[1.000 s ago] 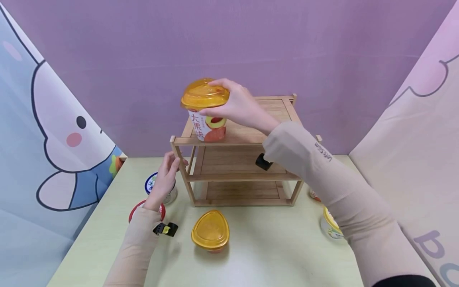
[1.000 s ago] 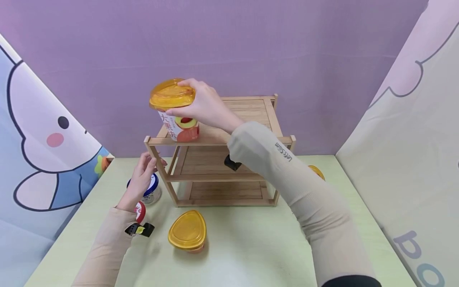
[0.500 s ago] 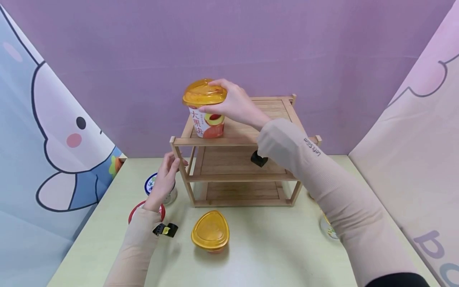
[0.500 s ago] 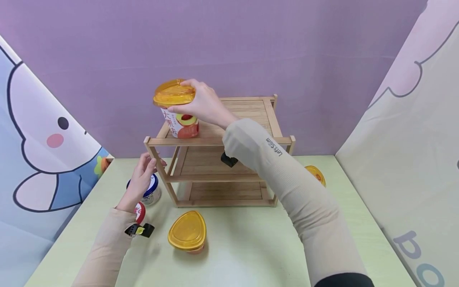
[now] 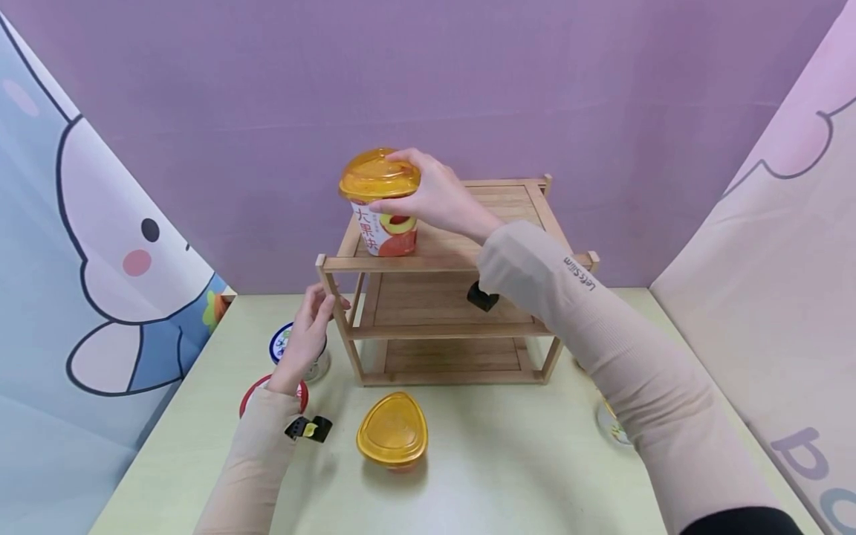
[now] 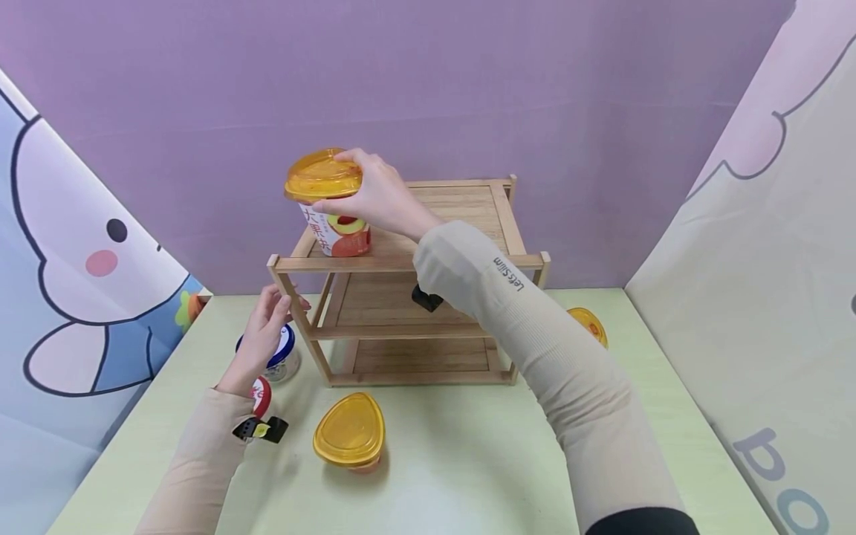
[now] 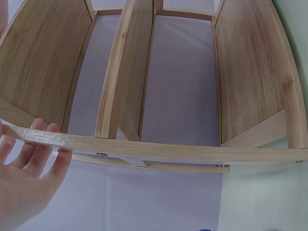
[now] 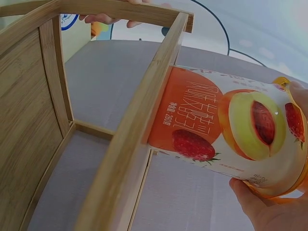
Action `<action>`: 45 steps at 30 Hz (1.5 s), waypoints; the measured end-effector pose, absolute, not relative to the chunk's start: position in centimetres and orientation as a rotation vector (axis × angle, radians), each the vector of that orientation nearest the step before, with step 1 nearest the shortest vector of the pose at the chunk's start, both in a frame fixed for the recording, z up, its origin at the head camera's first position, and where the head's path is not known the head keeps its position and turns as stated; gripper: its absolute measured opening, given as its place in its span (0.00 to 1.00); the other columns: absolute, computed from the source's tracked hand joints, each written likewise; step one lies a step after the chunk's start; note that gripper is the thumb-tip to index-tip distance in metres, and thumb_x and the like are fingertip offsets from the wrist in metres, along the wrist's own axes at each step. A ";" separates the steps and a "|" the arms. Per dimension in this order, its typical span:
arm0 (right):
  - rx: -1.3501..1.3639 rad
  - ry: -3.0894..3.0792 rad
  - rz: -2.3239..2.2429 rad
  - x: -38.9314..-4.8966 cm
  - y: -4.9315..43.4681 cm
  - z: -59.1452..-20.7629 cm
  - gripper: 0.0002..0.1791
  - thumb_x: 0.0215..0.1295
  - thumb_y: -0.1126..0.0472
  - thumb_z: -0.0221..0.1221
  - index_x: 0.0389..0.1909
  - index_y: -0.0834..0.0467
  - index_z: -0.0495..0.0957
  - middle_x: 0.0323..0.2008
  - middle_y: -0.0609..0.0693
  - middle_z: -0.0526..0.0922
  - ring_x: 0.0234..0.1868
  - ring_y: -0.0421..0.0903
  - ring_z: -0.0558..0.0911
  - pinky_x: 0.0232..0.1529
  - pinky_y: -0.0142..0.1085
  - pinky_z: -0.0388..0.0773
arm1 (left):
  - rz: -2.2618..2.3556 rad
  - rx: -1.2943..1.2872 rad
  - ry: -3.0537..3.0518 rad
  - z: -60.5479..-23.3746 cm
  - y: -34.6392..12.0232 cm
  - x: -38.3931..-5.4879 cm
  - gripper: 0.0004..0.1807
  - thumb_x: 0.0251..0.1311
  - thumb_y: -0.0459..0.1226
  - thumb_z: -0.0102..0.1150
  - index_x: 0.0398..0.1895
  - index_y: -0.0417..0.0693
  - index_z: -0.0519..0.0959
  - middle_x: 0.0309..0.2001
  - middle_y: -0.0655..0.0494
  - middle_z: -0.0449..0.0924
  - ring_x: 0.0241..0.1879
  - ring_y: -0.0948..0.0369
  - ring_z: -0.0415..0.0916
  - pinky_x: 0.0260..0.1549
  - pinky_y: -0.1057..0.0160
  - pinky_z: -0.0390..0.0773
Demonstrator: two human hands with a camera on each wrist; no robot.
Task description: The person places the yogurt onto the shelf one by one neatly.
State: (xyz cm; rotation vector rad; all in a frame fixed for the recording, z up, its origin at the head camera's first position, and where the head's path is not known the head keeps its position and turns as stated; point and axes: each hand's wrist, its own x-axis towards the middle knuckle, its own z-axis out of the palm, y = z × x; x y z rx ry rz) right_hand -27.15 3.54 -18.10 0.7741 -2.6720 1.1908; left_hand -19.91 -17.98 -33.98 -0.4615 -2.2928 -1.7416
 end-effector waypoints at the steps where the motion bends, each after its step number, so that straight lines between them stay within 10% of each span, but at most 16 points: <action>1: 0.776 -2.670 1.198 -27.1 3.5 -18.1 0.41 0.43 0.42 0.65 0.59 0.51 0.62 0.55 0.46 0.67 0.49 0.38 0.71 0.47 0.29 0.68 | -1.741 -0.461 -2.293 -34.0 -18.0 -19.9 0.16 0.68 0.34 0.31 0.54 0.33 0.57 0.41 0.30 0.67 0.45 0.54 0.67 0.52 0.46 0.62; 45: 0.728 -2.357 1.450 -22.6 6.7 -21.6 0.42 0.52 0.53 0.63 0.64 0.54 0.51 0.62 0.48 0.57 0.58 0.43 0.63 0.56 0.35 0.62 | -1.725 -0.400 -2.331 -36.0 -19.2 -21.3 0.18 0.68 0.39 0.32 0.57 0.40 0.57 0.44 0.37 0.69 0.47 0.51 0.66 0.51 0.50 0.62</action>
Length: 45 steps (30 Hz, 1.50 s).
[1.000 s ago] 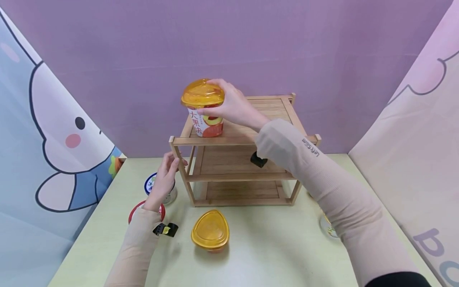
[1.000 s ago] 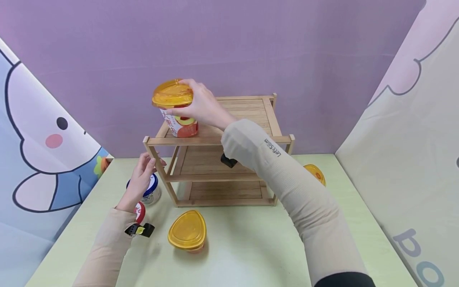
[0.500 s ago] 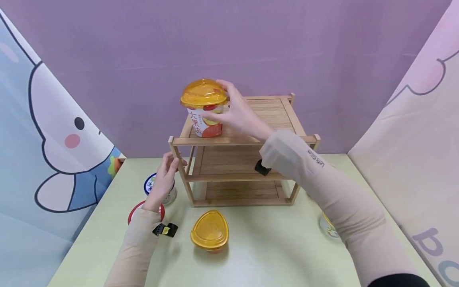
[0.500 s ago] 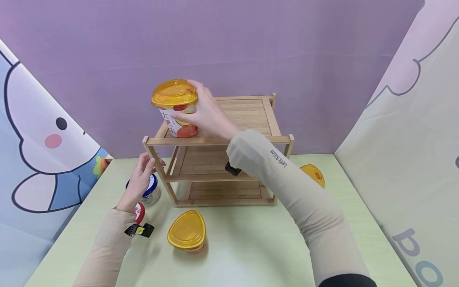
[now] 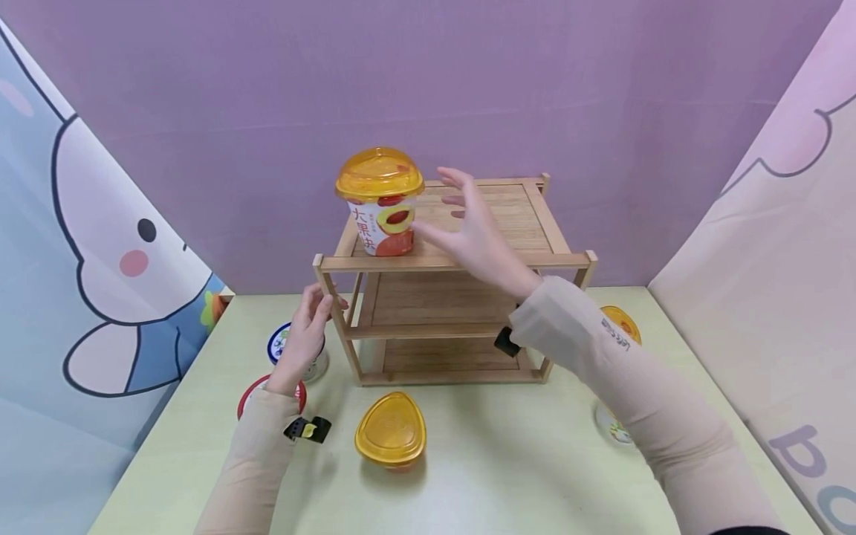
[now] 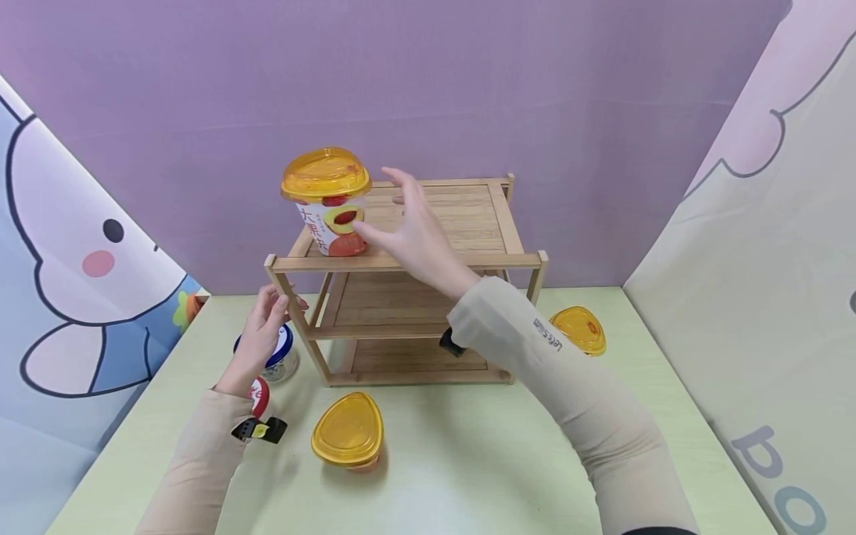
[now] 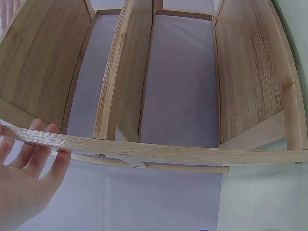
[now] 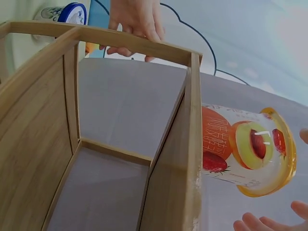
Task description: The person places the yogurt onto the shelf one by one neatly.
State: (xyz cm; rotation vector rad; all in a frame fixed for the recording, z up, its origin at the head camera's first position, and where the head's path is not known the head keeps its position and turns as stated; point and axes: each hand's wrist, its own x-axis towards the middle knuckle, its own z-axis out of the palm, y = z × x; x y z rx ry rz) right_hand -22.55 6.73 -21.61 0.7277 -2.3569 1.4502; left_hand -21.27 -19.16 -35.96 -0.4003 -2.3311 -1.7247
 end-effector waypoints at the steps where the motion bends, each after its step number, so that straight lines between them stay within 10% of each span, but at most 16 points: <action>1: 0.725 -2.351 1.444 -22.4 6.9 -21.8 0.41 0.52 0.52 0.62 0.63 0.55 0.51 0.62 0.48 0.57 0.58 0.43 0.64 0.56 0.35 0.62 | -1.730 -0.400 -2.325 -35.9 -19.1 -21.2 0.17 0.68 0.39 0.32 0.56 0.40 0.57 0.44 0.36 0.69 0.47 0.51 0.66 0.51 0.50 0.62; 29: 1.063 -2.033 1.323 -16.9 8.8 -30.8 0.20 0.49 0.73 0.60 0.46 0.66 0.70 0.48 0.56 0.74 0.49 0.49 0.72 0.53 0.37 0.67 | -1.722 -0.443 -2.290 -34.3 -18.2 -20.0 0.16 0.68 0.34 0.31 0.55 0.35 0.57 0.40 0.36 0.68 0.47 0.48 0.67 0.53 0.47 0.62; 45: 1.040 -2.260 1.376 -14.8 7.9 -37.2 0.18 0.51 0.67 0.62 0.45 0.59 0.72 0.47 0.53 0.74 0.50 0.49 0.73 0.52 0.42 0.68 | -1.735 -0.426 -2.308 -34.2 -18.2 -19.9 0.17 0.69 0.35 0.30 0.55 0.33 0.56 0.42 0.32 0.67 0.47 0.49 0.66 0.52 0.48 0.61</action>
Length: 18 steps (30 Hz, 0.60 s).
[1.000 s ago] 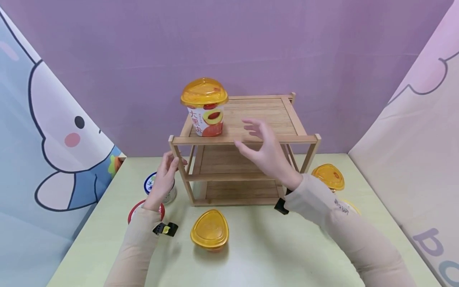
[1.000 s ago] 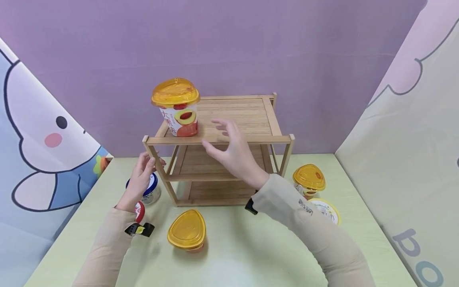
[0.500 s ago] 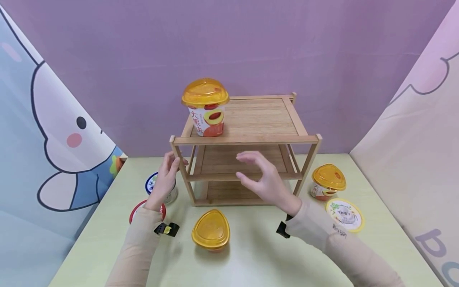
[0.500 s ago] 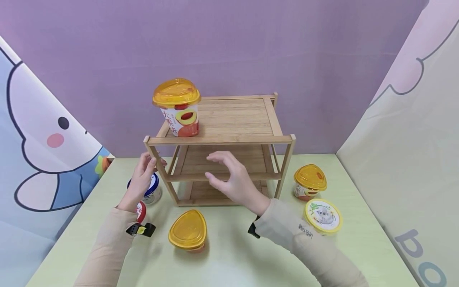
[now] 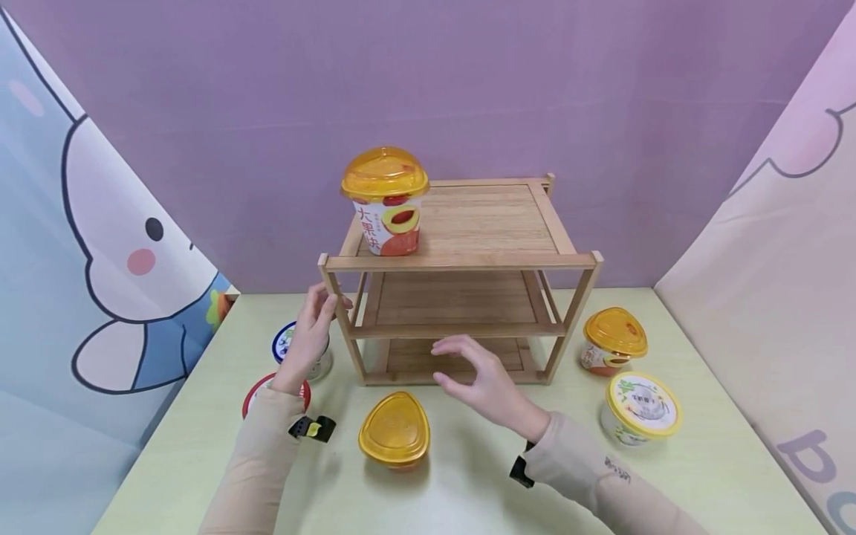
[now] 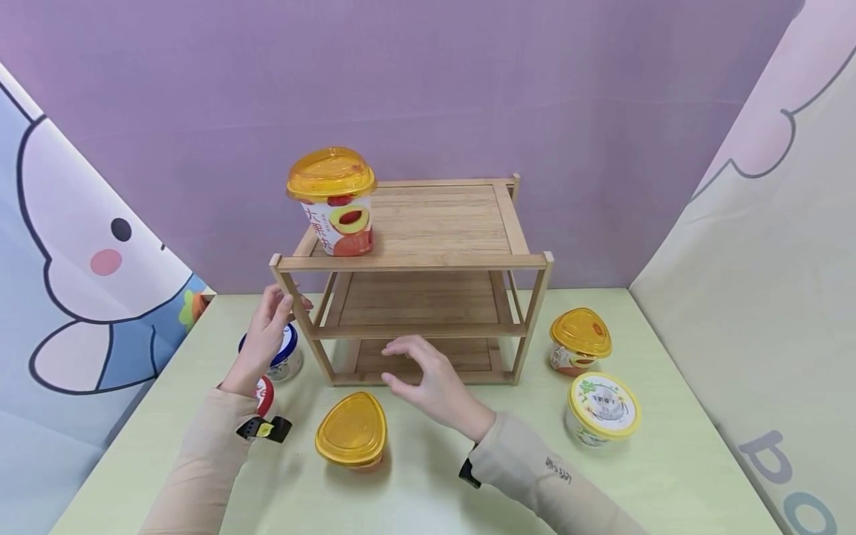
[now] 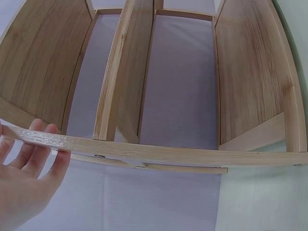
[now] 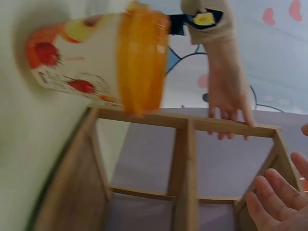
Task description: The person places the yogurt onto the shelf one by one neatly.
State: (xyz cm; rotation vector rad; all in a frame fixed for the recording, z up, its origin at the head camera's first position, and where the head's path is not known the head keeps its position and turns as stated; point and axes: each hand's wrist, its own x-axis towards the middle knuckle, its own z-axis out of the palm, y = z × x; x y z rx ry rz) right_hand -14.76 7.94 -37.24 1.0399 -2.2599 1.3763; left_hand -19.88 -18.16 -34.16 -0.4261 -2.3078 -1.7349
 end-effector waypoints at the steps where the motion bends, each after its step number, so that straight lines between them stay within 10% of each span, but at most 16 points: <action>1: 1.041 -2.275 1.365 -14.6 7.9 -37.6 0.18 0.51 0.67 0.62 0.45 0.58 0.72 0.47 0.52 0.74 0.50 0.49 0.73 0.52 0.41 0.68 | -1.734 -0.423 -2.309 -34.1 -18.1 -19.8 0.16 0.69 0.34 0.30 0.55 0.33 0.56 0.42 0.32 0.67 0.47 0.49 0.66 0.53 0.48 0.62; 18: 1.034 -2.489 1.272 -12.4 7.3 -42.4 0.19 0.53 0.60 0.61 0.47 0.57 0.71 0.50 0.50 0.71 0.53 0.48 0.70 0.52 0.46 0.68 | -1.723 -0.436 -2.263 -36.6 -19.2 -21.6 0.20 0.68 0.43 0.34 0.55 0.40 0.59 0.40 0.44 0.71 0.46 0.54 0.69 0.50 0.51 0.64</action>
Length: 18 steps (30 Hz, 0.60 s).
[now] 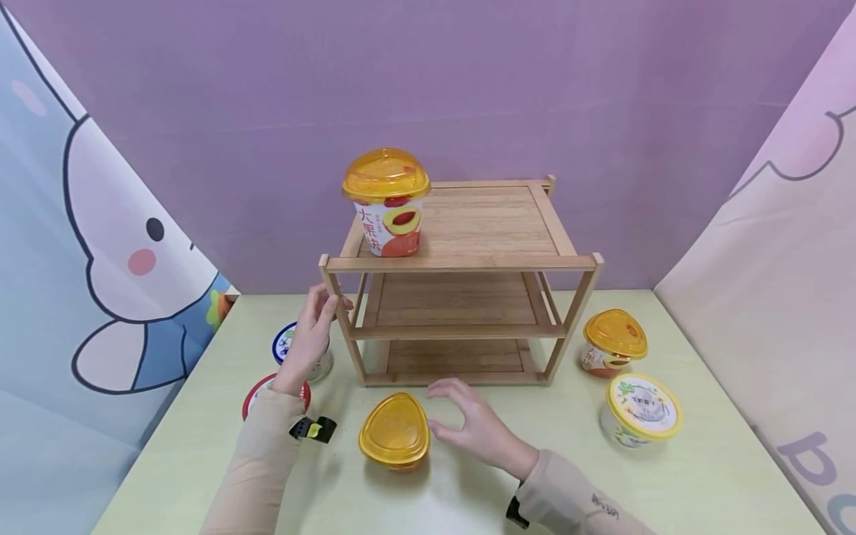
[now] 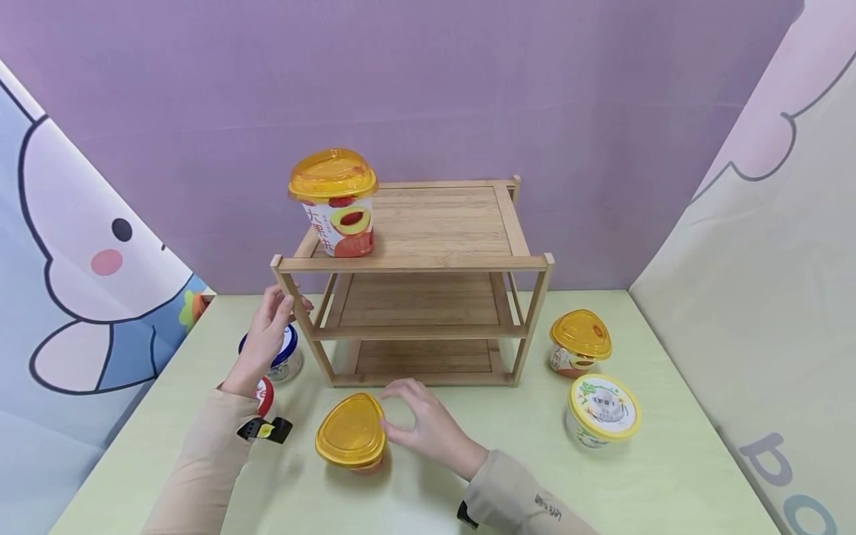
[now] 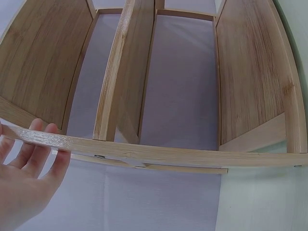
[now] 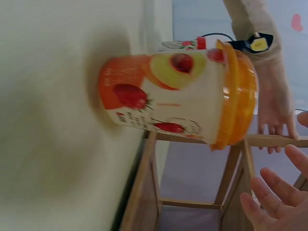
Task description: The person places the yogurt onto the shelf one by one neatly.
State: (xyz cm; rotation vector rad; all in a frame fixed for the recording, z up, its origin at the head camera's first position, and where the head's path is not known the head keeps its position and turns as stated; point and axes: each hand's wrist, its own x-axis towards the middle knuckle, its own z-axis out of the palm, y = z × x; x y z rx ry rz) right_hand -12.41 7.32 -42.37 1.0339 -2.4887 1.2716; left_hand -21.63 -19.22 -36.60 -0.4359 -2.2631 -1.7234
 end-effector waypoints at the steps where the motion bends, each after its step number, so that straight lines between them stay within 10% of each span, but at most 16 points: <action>1: 1.042 -2.494 1.259 -12.3 7.3 -42.6 0.19 0.53 0.60 0.61 0.47 0.57 0.71 0.51 0.49 0.71 0.53 0.48 0.70 0.52 0.46 0.67 | -1.721 -0.434 -2.266 -36.6 -19.2 -21.6 0.20 0.67 0.44 0.34 0.55 0.40 0.59 0.40 0.44 0.71 0.46 0.54 0.69 0.50 0.51 0.64; 18: 1.136 -2.815 1.204 -11.1 6.0 -43.8 0.37 0.50 0.39 0.58 0.61 0.46 0.62 0.67 0.49 0.49 0.64 0.52 0.56 0.55 0.52 0.62 | -1.749 -0.432 -2.282 -34.9 -18.4 -20.4 0.17 0.68 0.36 0.31 0.55 0.34 0.56 0.41 0.34 0.68 0.45 0.58 0.67 0.51 0.51 0.62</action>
